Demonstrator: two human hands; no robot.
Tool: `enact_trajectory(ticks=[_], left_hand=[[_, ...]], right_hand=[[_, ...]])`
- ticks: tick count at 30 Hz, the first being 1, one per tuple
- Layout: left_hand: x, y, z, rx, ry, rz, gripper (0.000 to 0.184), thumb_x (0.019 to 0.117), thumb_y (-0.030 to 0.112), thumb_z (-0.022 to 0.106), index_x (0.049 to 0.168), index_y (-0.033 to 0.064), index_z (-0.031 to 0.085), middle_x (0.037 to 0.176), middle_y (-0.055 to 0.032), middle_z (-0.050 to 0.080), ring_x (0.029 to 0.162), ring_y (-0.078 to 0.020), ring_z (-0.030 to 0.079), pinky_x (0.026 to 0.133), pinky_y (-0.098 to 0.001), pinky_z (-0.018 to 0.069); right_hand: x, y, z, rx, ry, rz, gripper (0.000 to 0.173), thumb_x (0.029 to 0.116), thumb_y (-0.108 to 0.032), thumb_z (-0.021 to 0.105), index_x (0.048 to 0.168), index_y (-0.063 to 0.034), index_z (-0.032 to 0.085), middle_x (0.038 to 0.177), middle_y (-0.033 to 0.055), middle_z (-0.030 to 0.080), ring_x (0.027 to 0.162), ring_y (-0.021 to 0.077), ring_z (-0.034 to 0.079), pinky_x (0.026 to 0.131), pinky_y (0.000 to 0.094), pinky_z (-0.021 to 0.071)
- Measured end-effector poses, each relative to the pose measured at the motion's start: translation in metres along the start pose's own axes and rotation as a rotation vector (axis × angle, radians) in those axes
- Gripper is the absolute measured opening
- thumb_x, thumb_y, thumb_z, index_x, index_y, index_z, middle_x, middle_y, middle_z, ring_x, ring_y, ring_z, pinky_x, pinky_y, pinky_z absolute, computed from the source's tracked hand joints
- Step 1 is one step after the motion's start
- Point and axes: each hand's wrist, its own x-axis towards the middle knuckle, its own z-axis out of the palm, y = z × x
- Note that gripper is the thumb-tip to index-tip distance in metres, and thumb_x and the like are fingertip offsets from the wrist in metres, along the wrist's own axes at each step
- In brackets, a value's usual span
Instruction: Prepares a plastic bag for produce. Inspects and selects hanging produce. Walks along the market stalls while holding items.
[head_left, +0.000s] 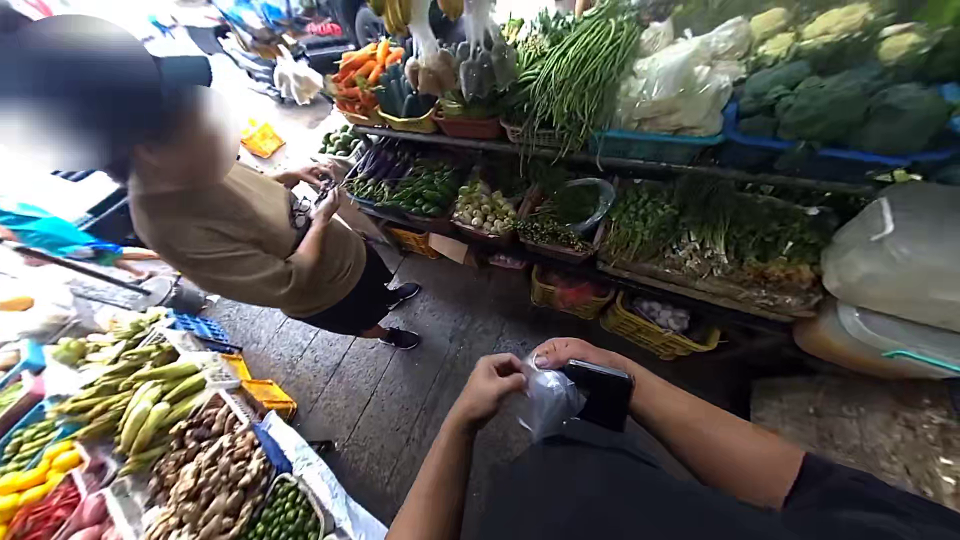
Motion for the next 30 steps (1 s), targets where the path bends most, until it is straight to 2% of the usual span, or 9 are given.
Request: enact_trajectory(ticks=[4, 8, 11, 13, 16, 18, 26, 28, 30], left_hand=[[0.053, 0.053, -0.046, 0.151, 0.184, 0.145, 0.012, 0.0958, 0.009, 0.061, 0.091, 0.0033, 0.071, 0.087, 0.0031, 0.069, 0.082, -0.0050, 0.065, 0.079, -0.0274, 0.0569], [0.102, 0.083, -0.082, 0.041, 0.294, 0.202, 0.020, 0.1009, 0.023, 0.060, 0.096, 0.0075, 0.071, 0.110, -0.0074, 0.072, 0.108, -0.0215, 0.067, 0.100, -0.0440, 0.0540], [0.147, 0.074, -0.090, -0.116, 0.283, 0.133, 0.038, 0.0994, 0.042, 0.059, 0.122, 0.0115, 0.065, 0.135, -0.0099, 0.064, 0.120, -0.0269, 0.064, 0.099, -0.0472, 0.0544], [0.179, 0.050, -0.087, -0.192, 0.163, -0.018, 0.056, 0.0975, 0.044, 0.059, 0.139, 0.0066, 0.056, 0.133, -0.0101, 0.063, 0.118, -0.0249, 0.064, 0.099, -0.0469, 0.0550], [0.216, 0.033, -0.076, -0.456, 0.125, -0.140, 0.040, 0.1007, 0.032, 0.057, 0.121, -0.0013, 0.062, 0.109, -0.0133, 0.073, 0.100, -0.0230, 0.071, 0.094, -0.0439, 0.0582], [0.238, 0.042, -0.084, -0.562, 0.282, -0.098, 0.021, 0.1029, 0.017, 0.052, 0.108, -0.0001, 0.064, 0.096, -0.0118, 0.073, 0.090, -0.0213, 0.072, 0.088, -0.0420, 0.0595], [0.316, 0.115, -0.162, -0.107, 0.257, 0.290, 0.016, 0.0970, 0.006, 0.065, 0.105, 0.0011, 0.077, 0.110, -0.0097, 0.073, 0.102, -0.0185, 0.069, 0.093, -0.0366, 0.0573], [0.338, 0.135, -0.167, -0.070, 0.224, 0.290, 0.006, 0.0926, 0.005, 0.070, 0.094, 0.0029, 0.076, 0.089, -0.0059, 0.074, 0.082, -0.0131, 0.069, 0.078, -0.0317, 0.0596], [0.363, 0.144, -0.173, -0.009, 0.133, 0.251, 0.018, 0.0944, 0.013, 0.069, 0.077, 0.0087, 0.069, 0.071, 0.0008, 0.067, 0.065, -0.0071, 0.063, 0.064, -0.0268, 0.0551]], right_hand=[[0.008, -0.067, -0.062, -0.128, 0.178, 0.042, 0.019, 0.1026, -0.023, 0.047, 0.093, -0.0174, 0.063, 0.067, -0.0107, 0.059, 0.051, -0.0032, 0.052, 0.045, 0.0150, 0.0455], [0.030, -0.110, -0.127, -0.141, 0.130, 0.062, 0.028, 0.1039, -0.029, 0.048, 0.085, -0.0162, 0.065, 0.064, -0.0084, 0.060, 0.052, -0.0025, 0.054, 0.047, 0.0156, 0.0463], [0.055, -0.128, -0.168, -0.047, 0.011, 0.016, 0.033, 0.1045, -0.036, 0.053, 0.083, -0.0150, 0.066, 0.064, -0.0055, 0.062, 0.051, -0.0003, 0.056, 0.046, 0.0177, 0.0479], [0.066, -0.141, -0.178, 0.048, 0.037, 0.031, 0.027, 0.1031, -0.031, 0.054, 0.085, -0.0130, 0.065, 0.062, -0.0033, 0.059, 0.046, 0.0009, 0.053, 0.041, 0.0179, 0.0448], [0.072, -0.161, -0.189, 0.029, 0.173, 0.059, 0.015, 0.1006, -0.021, 0.052, 0.094, -0.0118, 0.063, 0.064, -0.0018, 0.059, 0.044, 0.0016, 0.050, 0.039, 0.0172, 0.0438], [0.074, -0.170, -0.202, 0.036, 0.241, 0.054, 0.014, 0.1002, -0.019, 0.052, 0.096, -0.0118, 0.062, 0.064, -0.0018, 0.057, 0.043, 0.0013, 0.049, 0.039, 0.0165, 0.0426], [0.088, -0.192, -0.252, -0.059, 0.397, 0.042, 0.027, 0.1050, -0.031, 0.049, 0.086, -0.0148, 0.061, 0.059, -0.0062, 0.054, 0.045, 0.0001, 0.051, 0.042, 0.0155, 0.0442], [0.090, -0.195, -0.261, -0.049, 0.498, -0.009, 0.025, 0.1056, -0.030, 0.045, 0.098, -0.0129, 0.063, 0.063, -0.0054, 0.055, 0.045, 0.0008, 0.050, 0.043, 0.0162, 0.0446], [0.090, -0.201, -0.267, -0.049, 0.601, -0.066, 0.035, 0.1061, -0.028, 0.040, 0.127, -0.0105, 0.062, 0.066, -0.0037, 0.056, 0.045, 0.0025, 0.049, 0.043, 0.0175, 0.0446]])
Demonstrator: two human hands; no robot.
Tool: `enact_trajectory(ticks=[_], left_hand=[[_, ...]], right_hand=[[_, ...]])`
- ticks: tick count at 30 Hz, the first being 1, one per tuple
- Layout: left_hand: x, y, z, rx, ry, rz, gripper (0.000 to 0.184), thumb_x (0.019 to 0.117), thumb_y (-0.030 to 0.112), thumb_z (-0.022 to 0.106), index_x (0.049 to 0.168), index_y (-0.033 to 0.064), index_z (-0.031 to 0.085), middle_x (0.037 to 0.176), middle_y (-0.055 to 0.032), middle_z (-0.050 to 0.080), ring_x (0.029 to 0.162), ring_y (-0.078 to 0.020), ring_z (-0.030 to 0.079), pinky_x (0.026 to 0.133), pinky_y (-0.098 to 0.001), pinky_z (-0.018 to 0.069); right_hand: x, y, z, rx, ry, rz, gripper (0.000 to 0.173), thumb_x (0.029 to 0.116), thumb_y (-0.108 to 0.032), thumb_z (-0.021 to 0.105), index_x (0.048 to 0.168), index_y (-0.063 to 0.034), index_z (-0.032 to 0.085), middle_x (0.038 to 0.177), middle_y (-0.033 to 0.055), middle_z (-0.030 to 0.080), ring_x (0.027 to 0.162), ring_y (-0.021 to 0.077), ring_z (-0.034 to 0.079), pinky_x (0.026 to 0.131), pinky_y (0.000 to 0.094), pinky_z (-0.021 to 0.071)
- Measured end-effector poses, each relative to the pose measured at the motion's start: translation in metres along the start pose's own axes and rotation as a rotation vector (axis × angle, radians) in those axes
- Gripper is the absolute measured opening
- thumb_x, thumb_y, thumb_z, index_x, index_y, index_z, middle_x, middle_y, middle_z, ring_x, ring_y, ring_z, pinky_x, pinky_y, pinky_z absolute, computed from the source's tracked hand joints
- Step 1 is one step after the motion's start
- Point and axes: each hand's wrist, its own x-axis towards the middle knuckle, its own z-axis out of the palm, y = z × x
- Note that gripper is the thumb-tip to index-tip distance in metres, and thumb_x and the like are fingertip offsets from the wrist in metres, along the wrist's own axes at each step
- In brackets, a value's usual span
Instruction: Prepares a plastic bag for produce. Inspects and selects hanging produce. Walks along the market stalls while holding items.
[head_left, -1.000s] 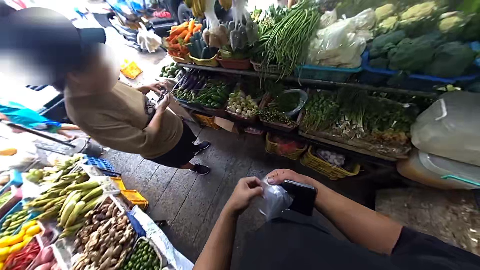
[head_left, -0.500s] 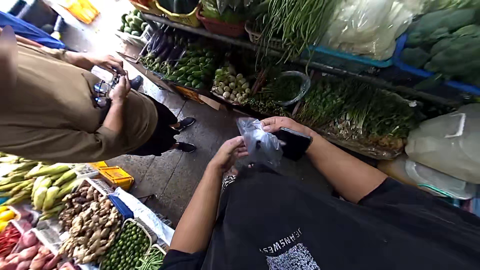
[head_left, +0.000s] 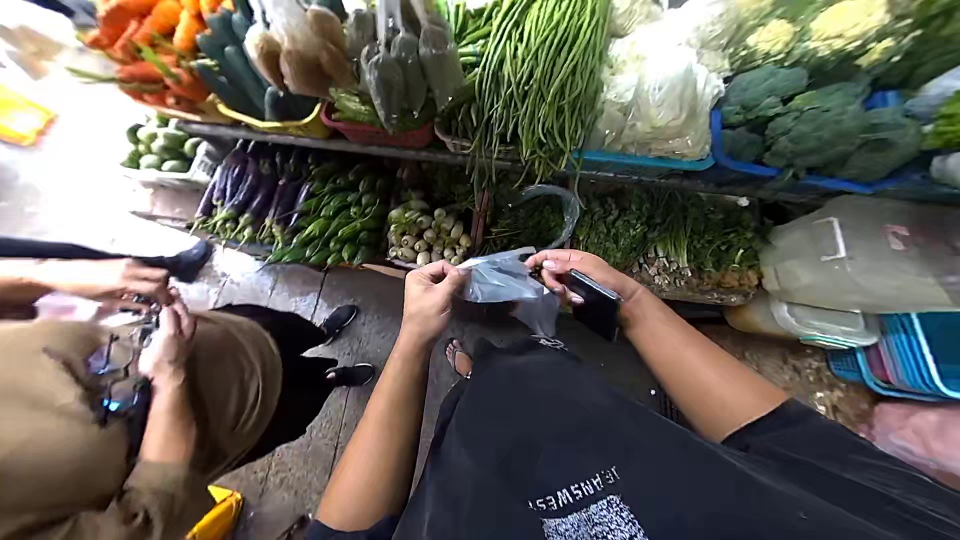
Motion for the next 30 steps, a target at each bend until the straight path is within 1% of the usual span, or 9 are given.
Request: enact_trajectory(ticks=[4, 8, 14, 15, 17, 19, 23, 27, 30], left_hand=[[0.029, 0.010, 0.008, 0.065, -0.231, -0.058, 0.011, 0.0947, 0.010, 0.069, 0.087, 0.0045, 0.072, 0.077, -0.0030, 0.070, 0.071, -0.0109, 0.066, 0.070, -0.0301, 0.0580], [0.050, 0.019, 0.027, 0.136, -0.309, -0.106, 0.016, 0.0958, 0.013, 0.069, 0.082, 0.0054, 0.072, 0.074, -0.0002, 0.069, 0.069, -0.0074, 0.065, 0.069, -0.0269, 0.0566], [0.059, 0.026, 0.044, 0.014, -0.277, -0.084, 0.015, 0.0973, 0.010, 0.066, 0.086, 0.0055, 0.073, 0.079, 0.0019, 0.070, 0.075, -0.0056, 0.065, 0.075, -0.0268, 0.0561], [0.057, 0.025, 0.047, 0.011, -0.241, -0.087, 0.014, 0.0975, 0.010, 0.065, 0.087, 0.0050, 0.073, 0.080, 0.0013, 0.071, 0.076, -0.0058, 0.066, 0.076, -0.0270, 0.0569], [0.052, 0.021, 0.050, 0.048, -0.142, -0.104, 0.010, 0.0951, 0.007, 0.068, 0.087, 0.0037, 0.072, 0.079, -0.0004, 0.070, 0.074, -0.0069, 0.065, 0.073, -0.0269, 0.0563], [0.043, 0.014, 0.046, 0.116, -0.046, -0.126, 0.012, 0.0937, 0.010, 0.070, 0.082, 0.0053, 0.070, 0.074, 0.0010, 0.067, 0.068, -0.0060, 0.062, 0.066, -0.0255, 0.0540], [0.017, 0.011, 0.029, 0.272, 0.098, -0.168, 0.015, 0.0974, 0.013, 0.064, 0.087, 0.0062, 0.073, 0.077, 0.0024, 0.070, 0.069, -0.0060, 0.065, 0.068, -0.0261, 0.0558], [0.012, 0.023, 0.034, 0.402, 0.315, -0.095, 0.025, 0.0958, 0.015, 0.067, 0.117, 0.0032, 0.072, 0.108, -0.0074, 0.072, 0.097, -0.0178, 0.070, 0.088, -0.0368, 0.0601], [0.026, 0.038, 0.052, 0.453, 0.250, 0.002, 0.041, 0.0927, 0.027, 0.071, 0.128, 0.0061, 0.068, 0.123, -0.0067, 0.069, 0.114, -0.0199, 0.066, 0.099, -0.0405, 0.0568]], right_hand=[[0.000, -0.025, 0.006, -0.013, 0.019, -0.024, 0.051, 0.1036, -0.027, 0.046, 0.153, -0.0185, 0.042, 0.071, -0.0005, 0.056, 0.048, 0.0043, 0.048, 0.043, 0.0180, 0.0427], [0.033, -0.054, 0.012, 0.003, -0.082, -0.093, 0.064, 0.0981, -0.020, 0.053, 0.158, -0.0166, 0.031, 0.069, -0.0011, 0.056, 0.048, 0.0041, 0.049, 0.043, 0.0183, 0.0419], [0.085, -0.080, -0.009, 0.112, -0.302, -0.059, 0.058, 0.0983, -0.014, 0.054, 0.155, -0.0142, 0.039, 0.075, 0.0009, 0.061, 0.048, 0.0031, 0.050, 0.043, 0.0170, 0.0445], [0.092, -0.082, -0.013, 0.119, -0.363, -0.066, 0.050, 0.0991, -0.015, 0.055, 0.148, -0.0112, 0.047, 0.073, 0.0006, 0.061, 0.047, 0.0035, 0.050, 0.043, 0.0175, 0.0451], [0.102, -0.086, -0.018, 0.105, -0.429, -0.065, 0.013, 0.0995, -0.015, 0.056, 0.108, -0.0083, 0.063, 0.064, -0.0016, 0.057, 0.045, 0.0035, 0.050, 0.042, 0.0181, 0.0437], [0.109, -0.092, -0.022, 0.110, -0.433, -0.079, 0.016, 0.1010, -0.016, 0.053, 0.089, -0.0112, 0.062, 0.061, -0.0031, 0.056, 0.045, 0.0027, 0.049, 0.042, 0.0181, 0.0431], [0.107, -0.111, -0.025, 0.021, -0.347, -0.099, 0.024, 0.1041, -0.018, 0.050, 0.082, -0.0111, 0.057, 0.061, -0.0022, 0.051, 0.045, 0.0047, 0.047, 0.043, 0.0199, 0.0425], [0.104, -0.117, -0.025, -0.051, -0.370, -0.075, 0.026, 0.1056, -0.017, 0.050, 0.082, -0.0100, 0.057, 0.061, -0.0016, 0.049, 0.046, 0.0055, 0.046, 0.043, 0.0200, 0.0422], [0.104, -0.119, -0.031, -0.062, -0.361, -0.076, 0.027, 0.1062, -0.018, 0.049, 0.082, -0.0090, 0.057, 0.061, -0.0003, 0.050, 0.046, 0.0062, 0.048, 0.043, 0.0199, 0.0434]])
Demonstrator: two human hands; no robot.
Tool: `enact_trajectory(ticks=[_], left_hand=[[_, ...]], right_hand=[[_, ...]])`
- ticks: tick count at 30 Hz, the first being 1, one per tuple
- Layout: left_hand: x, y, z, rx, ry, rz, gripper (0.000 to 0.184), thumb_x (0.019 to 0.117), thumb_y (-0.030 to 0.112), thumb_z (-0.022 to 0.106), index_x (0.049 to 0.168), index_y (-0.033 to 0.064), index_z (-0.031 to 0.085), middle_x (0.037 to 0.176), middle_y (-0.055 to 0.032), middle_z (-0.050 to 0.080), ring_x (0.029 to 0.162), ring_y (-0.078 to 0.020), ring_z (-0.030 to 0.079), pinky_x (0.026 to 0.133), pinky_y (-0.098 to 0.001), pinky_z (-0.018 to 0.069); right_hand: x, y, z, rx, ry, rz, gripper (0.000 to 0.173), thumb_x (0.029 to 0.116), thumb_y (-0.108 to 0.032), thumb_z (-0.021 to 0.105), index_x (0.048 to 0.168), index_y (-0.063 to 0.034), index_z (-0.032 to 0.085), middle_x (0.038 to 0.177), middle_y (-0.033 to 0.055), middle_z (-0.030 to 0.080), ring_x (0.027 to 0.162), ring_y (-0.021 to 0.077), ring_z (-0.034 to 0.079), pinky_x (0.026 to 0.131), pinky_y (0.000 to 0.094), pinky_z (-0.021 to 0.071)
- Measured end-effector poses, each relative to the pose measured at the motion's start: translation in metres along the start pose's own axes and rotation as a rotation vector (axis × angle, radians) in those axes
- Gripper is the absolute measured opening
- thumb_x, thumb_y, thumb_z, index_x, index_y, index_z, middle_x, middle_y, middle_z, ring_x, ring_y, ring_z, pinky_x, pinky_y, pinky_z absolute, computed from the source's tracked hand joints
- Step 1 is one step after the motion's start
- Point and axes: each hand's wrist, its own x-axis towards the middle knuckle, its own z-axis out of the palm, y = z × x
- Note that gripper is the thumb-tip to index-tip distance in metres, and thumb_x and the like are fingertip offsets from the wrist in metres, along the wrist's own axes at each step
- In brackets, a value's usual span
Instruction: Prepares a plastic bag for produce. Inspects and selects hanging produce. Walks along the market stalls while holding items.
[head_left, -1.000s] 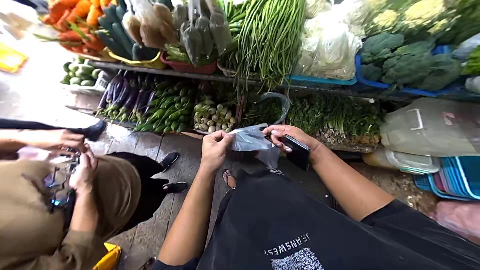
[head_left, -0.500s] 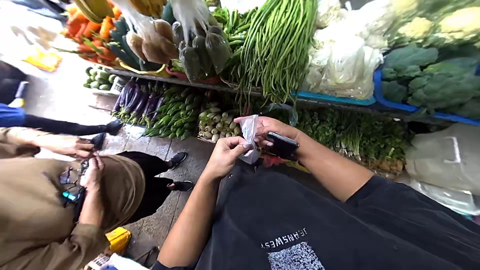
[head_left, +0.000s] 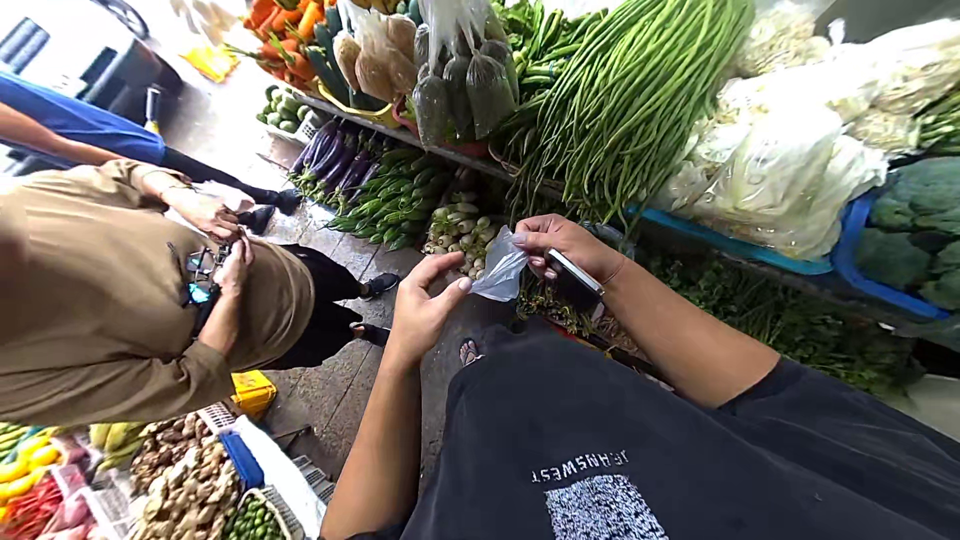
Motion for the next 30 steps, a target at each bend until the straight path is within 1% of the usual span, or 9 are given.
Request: enact_trajectory(ticks=[3, 5, 8, 11, 16, 18, 22, 25, 30], left_hand=[[0.018, 0.010, 0.024, 0.176, -0.107, 0.092, 0.036, 0.0901, 0.026, 0.078, 0.121, 0.0081, 0.072, 0.116, -0.0025, 0.071, 0.109, -0.0124, 0.067, 0.097, -0.0376, 0.0570], [0.027, 0.007, 0.038, 0.213, -0.094, 0.097, 0.012, 0.0937, 0.020, 0.074, 0.088, 0.0088, 0.075, 0.082, 0.0017, 0.072, 0.075, -0.0055, 0.067, 0.071, -0.0288, 0.0580], [0.037, -0.001, 0.048, 0.004, -0.103, 0.050, 0.043, 0.1031, 0.021, 0.059, 0.062, 0.0085, 0.058, 0.054, 0.0012, 0.052, 0.047, -0.0069, 0.047, 0.047, -0.0255, 0.0392], [0.038, 0.000, 0.048, -0.127, -0.198, -0.019, 0.025, 0.1007, 0.016, 0.064, 0.079, 0.0046, 0.068, 0.071, -0.0030, 0.065, 0.062, -0.0097, 0.058, 0.060, -0.0273, 0.0506], [0.029, -0.003, 0.059, -0.220, -0.106, -0.066, 0.019, 0.0993, 0.012, 0.064, 0.084, 0.0049, 0.072, 0.076, -0.0031, 0.069, 0.068, -0.0092, 0.063, 0.065, -0.0280, 0.0540], [0.028, -0.003, 0.068, -0.232, -0.053, -0.080, 0.026, 0.0980, 0.013, 0.065, 0.073, 0.0069, 0.065, 0.068, -0.0016, 0.064, 0.062, -0.0086, 0.058, 0.059, -0.0270, 0.0498], [0.026, 0.000, 0.075, -0.133, -0.141, -0.066, 0.010, 0.0945, 0.008, 0.070, 0.085, 0.0039, 0.073, 0.079, -0.0050, 0.072, 0.071, -0.0117, 0.067, 0.068, -0.0309, 0.0577], [0.026, 0.003, 0.079, 0.079, -0.141, -0.063, 0.021, 0.0887, 0.017, 0.080, 0.074, 0.0080, 0.069, 0.065, 0.0002, 0.065, 0.057, -0.0082, 0.058, 0.056, -0.0286, 0.0499], [0.021, 0.001, 0.079, 0.229, -0.108, -0.091, 0.032, 0.0845, 0.021, 0.084, 0.070, 0.0110, 0.057, 0.061, 0.0003, 0.054, 0.054, -0.0109, 0.051, 0.052, -0.0309, 0.0430]], right_hand=[[-0.007, -0.007, -0.003, -0.041, 0.041, -0.002, 0.030, 0.1067, -0.018, 0.049, 0.079, -0.0091, 0.055, 0.061, 0.0000, 0.050, 0.046, 0.0064, 0.046, 0.043, 0.0198, 0.0424], [-0.012, -0.009, -0.007, -0.074, 0.096, -0.008, 0.033, 0.1074, -0.020, 0.049, 0.077, -0.0083, 0.055, 0.061, 0.0002, 0.052, 0.045, 0.0061, 0.048, 0.043, 0.0200, 0.0436], [-0.018, -0.011, -0.017, -0.058, 0.212, -0.068, 0.028, 0.1081, -0.022, 0.048, 0.095, -0.0048, 0.065, 0.061, -0.0005, 0.056, 0.044, 0.0055, 0.048, 0.041, 0.0201, 0.0429], [-0.029, -0.007, -0.026, 0.005, 0.244, -0.115, 0.028, 0.1083, -0.022, 0.045, 0.125, -0.0043, 0.059, 0.068, 0.0020, 0.056, 0.044, 0.0069, 0.047, 0.039, 0.0205, 0.0429], [-0.062, 0.011, -0.029, 0.033, 0.263, -0.056, 0.018, 0.1050, -0.027, 0.053, 0.108, -0.0095, 0.057, 0.067, 0.0034, 0.057, 0.042, 0.0077, 0.049, 0.039, 0.0209, 0.0452], [-0.069, 0.020, -0.029, 0.021, 0.184, 0.008, 0.021, 0.1047, -0.026, 0.053, 0.102, -0.0072, 0.062, 0.067, 0.0019, 0.058, 0.044, 0.0056, 0.050, 0.040, 0.0189, 0.0449], [-0.063, 0.027, -0.017, -0.011, 0.116, 0.090, 0.022, 0.1060, -0.021, 0.053, 0.108, -0.0043, 0.068, 0.068, 0.0001, 0.059, 0.047, 0.0032, 0.050, 0.043, 0.0163, 0.0433], [-0.054, 0.024, -0.008, -0.065, 0.105, 0.109, 0.020, 0.1055, -0.019, 0.054, 0.109, -0.0040, 0.067, 0.071, 0.0019, 0.061, 0.050, 0.0046, 0.052, 0.044, 0.0173, 0.0435], [-0.038, 0.027, 0.005, -0.142, 0.116, 0.085, 0.013, 0.1027, -0.015, 0.061, 0.096, -0.0043, 0.065, 0.072, 0.0047, 0.062, 0.052, 0.0067, 0.054, 0.047, 0.0190, 0.0462]])
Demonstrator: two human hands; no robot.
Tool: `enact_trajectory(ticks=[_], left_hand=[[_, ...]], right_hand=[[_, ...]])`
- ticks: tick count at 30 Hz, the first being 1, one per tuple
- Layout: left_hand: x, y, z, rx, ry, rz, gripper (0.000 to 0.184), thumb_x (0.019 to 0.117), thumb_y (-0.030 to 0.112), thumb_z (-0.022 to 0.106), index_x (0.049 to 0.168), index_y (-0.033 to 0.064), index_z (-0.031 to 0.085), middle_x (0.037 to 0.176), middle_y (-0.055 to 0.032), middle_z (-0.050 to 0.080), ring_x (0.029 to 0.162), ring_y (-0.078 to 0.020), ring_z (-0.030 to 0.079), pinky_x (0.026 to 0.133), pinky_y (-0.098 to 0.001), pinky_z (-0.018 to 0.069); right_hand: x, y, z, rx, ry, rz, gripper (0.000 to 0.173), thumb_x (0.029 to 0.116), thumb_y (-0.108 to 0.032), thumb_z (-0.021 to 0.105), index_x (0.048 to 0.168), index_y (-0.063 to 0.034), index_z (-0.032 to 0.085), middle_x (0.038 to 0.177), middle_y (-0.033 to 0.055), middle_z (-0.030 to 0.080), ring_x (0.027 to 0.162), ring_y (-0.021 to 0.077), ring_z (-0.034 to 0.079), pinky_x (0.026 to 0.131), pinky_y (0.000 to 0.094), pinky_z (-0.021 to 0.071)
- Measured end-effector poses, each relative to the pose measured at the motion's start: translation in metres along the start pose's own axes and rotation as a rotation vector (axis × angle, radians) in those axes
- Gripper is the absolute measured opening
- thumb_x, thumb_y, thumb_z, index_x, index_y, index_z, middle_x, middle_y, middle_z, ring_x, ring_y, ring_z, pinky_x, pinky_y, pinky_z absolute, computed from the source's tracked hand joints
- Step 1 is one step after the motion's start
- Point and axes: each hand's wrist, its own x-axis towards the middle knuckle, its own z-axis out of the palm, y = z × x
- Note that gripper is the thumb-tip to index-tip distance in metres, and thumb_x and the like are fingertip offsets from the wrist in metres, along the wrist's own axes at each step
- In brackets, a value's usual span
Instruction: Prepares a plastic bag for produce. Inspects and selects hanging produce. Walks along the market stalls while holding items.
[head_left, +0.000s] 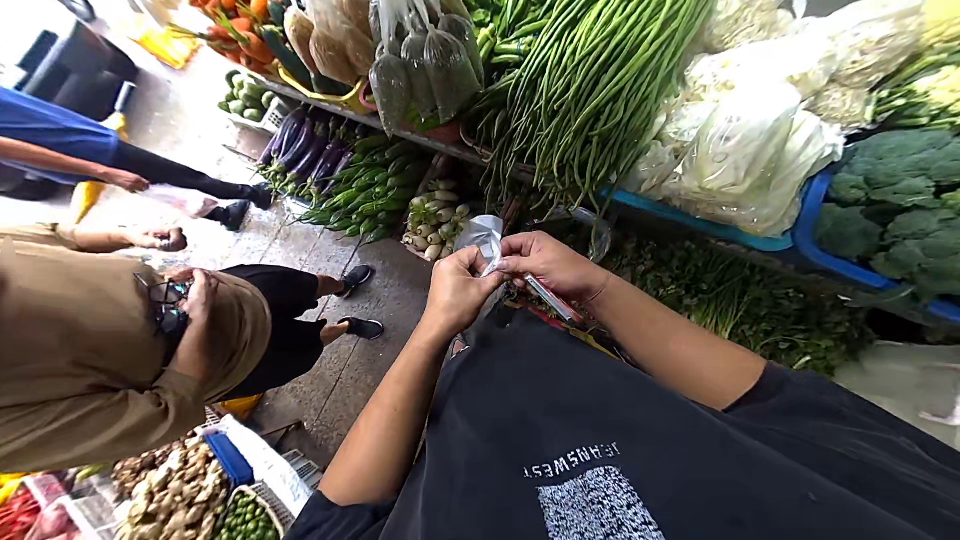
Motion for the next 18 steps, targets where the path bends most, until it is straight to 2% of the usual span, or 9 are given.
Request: enact_trajectory(ticks=[3, 5, 7, 9, 10, 12, 15, 17, 18], left_hand=[[-0.009, -0.005, -0.011, -0.180, -0.076, -0.025, 0.008, 0.0911, 0.012, 0.078, 0.089, 0.0061, 0.072, 0.079, -0.0026, 0.071, 0.069, -0.0110, 0.067, 0.066, -0.0302, 0.0582], [-0.016, -0.011, -0.019, -0.250, -0.117, -0.035, 0.007, 0.0937, 0.006, 0.072, 0.100, 0.0042, 0.075, 0.093, -0.0046, 0.075, 0.081, -0.0130, 0.071, 0.078, -0.0331, 0.0621], [-0.020, -0.014, -0.018, -0.255, -0.066, -0.024, 0.009, 0.0948, 0.009, 0.071, 0.087, 0.0041, 0.073, 0.081, -0.0033, 0.073, 0.071, -0.0106, 0.068, 0.069, -0.0308, 0.0598], [-0.024, -0.017, -0.010, -0.228, 0.010, -0.027, 0.032, 0.1001, 0.018, 0.064, 0.071, 0.0061, 0.065, 0.063, -0.0007, 0.062, 0.056, -0.0084, 0.056, 0.054, -0.0290, 0.0471], [-0.024, -0.019, -0.006, -0.230, 0.039, -0.025, 0.035, 0.1021, 0.020, 0.061, 0.070, 0.0059, 0.064, 0.062, -0.0009, 0.060, 0.054, -0.0090, 0.054, 0.053, -0.0296, 0.0456], [-0.025, -0.022, 0.002, -0.252, 0.063, -0.023, 0.025, 0.1007, 0.017, 0.064, 0.079, 0.0042, 0.069, 0.070, -0.0028, 0.065, 0.061, -0.0101, 0.061, 0.059, -0.0306, 0.0538], [-0.027, -0.024, 0.013, -0.240, 0.089, -0.029, 0.026, 0.1010, 0.019, 0.065, 0.080, 0.0038, 0.072, 0.071, -0.0026, 0.068, 0.062, -0.0089, 0.063, 0.061, -0.0302, 0.0549], [-0.028, -0.027, 0.014, -0.176, 0.038, 0.034, 0.016, 0.0996, 0.013, 0.065, 0.093, 0.0046, 0.077, 0.087, -0.0034, 0.073, 0.079, -0.0095, 0.069, 0.077, -0.0322, 0.0595], [-0.027, -0.028, 0.015, -0.152, 0.028, 0.050, 0.011, 0.0971, 0.012, 0.069, 0.094, 0.0052, 0.077, 0.089, -0.0031, 0.073, 0.081, -0.0093, 0.069, 0.079, -0.0324, 0.0600]], right_hand=[[0.002, -0.005, 0.002, 0.011, 0.010, -0.032, 0.017, 0.1042, -0.015, 0.057, 0.092, -0.0052, 0.064, 0.068, 0.0037, 0.059, 0.049, 0.0062, 0.051, 0.044, 0.0187, 0.0441], [0.003, -0.007, 0.002, -0.014, 0.013, -0.035, 0.020, 0.1052, -0.016, 0.055, 0.090, -0.0061, 0.062, 0.066, 0.0033, 0.057, 0.048, 0.0068, 0.050, 0.044, 0.0192, 0.0431], [0.004, -0.008, 0.002, -0.040, 0.012, -0.025, 0.019, 0.1051, -0.017, 0.055, 0.090, -0.0067, 0.062, 0.064, 0.0027, 0.055, 0.047, 0.0073, 0.049, 0.043, 0.0197, 0.0429], [0.006, -0.007, 0.002, -0.061, 0.014, -0.010, 0.017, 0.1056, -0.020, 0.054, 0.099, -0.0083, 0.064, 0.065, 0.0016, 0.055, 0.047, 0.0073, 0.049, 0.042, 0.0204, 0.0433], [0.007, -0.004, 0.002, -0.066, 0.018, 0.000, 0.018, 0.1057, -0.022, 0.054, 0.103, -0.0091, 0.065, 0.066, 0.0010, 0.054, 0.047, 0.0071, 0.049, 0.042, 0.0208, 0.0436], [0.006, 0.000, -0.002, -0.081, 0.035, 0.039, 0.019, 0.1060, -0.023, 0.052, 0.108, -0.0097, 0.065, 0.067, 0.0003, 0.055, 0.047, 0.0066, 0.049, 0.041, 0.0202, 0.0436], [-0.002, 0.008, -0.008, -0.079, 0.058, 0.123, 0.019, 0.1055, -0.022, 0.052, 0.108, -0.0088, 0.065, 0.067, -0.0007, 0.056, 0.048, 0.0049, 0.049, 0.042, 0.0184, 0.0432], [-0.007, 0.012, -0.007, -0.072, 0.048, 0.164, 0.019, 0.1050, -0.018, 0.054, 0.106, -0.0061, 0.068, 0.069, 0.0006, 0.059, 0.048, 0.0047, 0.051, 0.043, 0.0178, 0.0440], [-0.008, 0.013, -0.005, -0.066, 0.033, 0.173, 0.018, 0.1042, -0.016, 0.055, 0.104, -0.0053, 0.069, 0.069, 0.0012, 0.061, 0.049, 0.0045, 0.051, 0.043, 0.0175, 0.0439]])
